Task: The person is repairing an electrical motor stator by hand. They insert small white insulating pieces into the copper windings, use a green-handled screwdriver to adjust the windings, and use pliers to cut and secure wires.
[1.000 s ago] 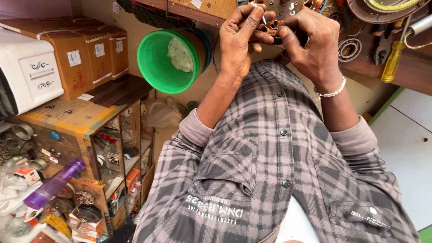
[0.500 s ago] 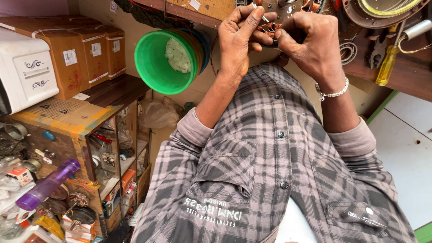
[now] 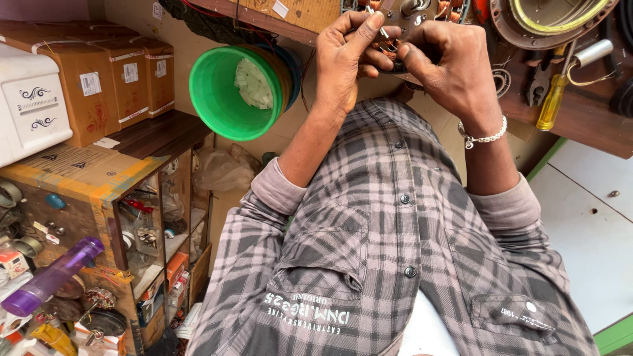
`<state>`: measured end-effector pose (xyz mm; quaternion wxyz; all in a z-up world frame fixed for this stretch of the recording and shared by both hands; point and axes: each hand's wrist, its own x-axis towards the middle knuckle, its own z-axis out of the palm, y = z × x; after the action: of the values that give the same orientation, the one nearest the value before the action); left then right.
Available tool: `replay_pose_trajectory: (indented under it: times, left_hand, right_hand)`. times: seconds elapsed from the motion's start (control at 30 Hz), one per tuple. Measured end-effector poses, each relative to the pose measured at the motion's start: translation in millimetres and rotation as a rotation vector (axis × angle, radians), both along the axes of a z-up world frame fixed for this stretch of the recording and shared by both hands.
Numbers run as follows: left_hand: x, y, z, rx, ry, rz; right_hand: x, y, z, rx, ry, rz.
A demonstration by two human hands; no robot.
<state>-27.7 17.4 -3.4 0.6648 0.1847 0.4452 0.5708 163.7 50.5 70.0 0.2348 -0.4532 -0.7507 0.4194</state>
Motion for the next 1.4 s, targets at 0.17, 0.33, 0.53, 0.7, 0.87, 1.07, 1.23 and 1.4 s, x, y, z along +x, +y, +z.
replay_pose_trajectory:
  times: [0.17,0.33,0.53,0.7,0.87,1.07,1.23,1.4]
  left_hand:
    - [-0.5,1.6,0.5,-0.019,0.0,-0.004]
    - [-0.6,1.1,0.5,-0.013,-0.006,0.003]
    - [0.0,2.9,3.9,-0.043,-0.041,0.014]
    - [0.3,1.8,3.1,-0.063,-0.05,0.026]
    - [7.4,-6.3,4.4,-0.023,-0.116,0.094]
    - [16.3,-14.2,3.4,-0.064,-0.172,0.122]
    - [23.7,-15.9,6.6,-0.063,-0.259,0.119]
    - [25.8,-18.1,15.1,0.011,-0.345,0.138]
  right_hand:
    - [1.2,2.5,2.7,-0.031,-0.004,0.015]
    - [-1.1,4.3,4.2,-0.056,0.026,0.011]
    - [-6.0,8.6,9.5,-0.133,-0.032,-0.008]
    - [-6.7,8.9,8.8,-0.105,-0.015,-0.025]
    - [-11.6,1.7,6.4,-0.065,0.041,-0.105]
    - [-17.9,-8.9,4.0,0.026,0.096,-0.17]
    - [-16.1,-13.3,6.0,0.107,0.097,-0.134]
    - [-15.7,-17.4,6.1,0.101,0.072,-0.231]
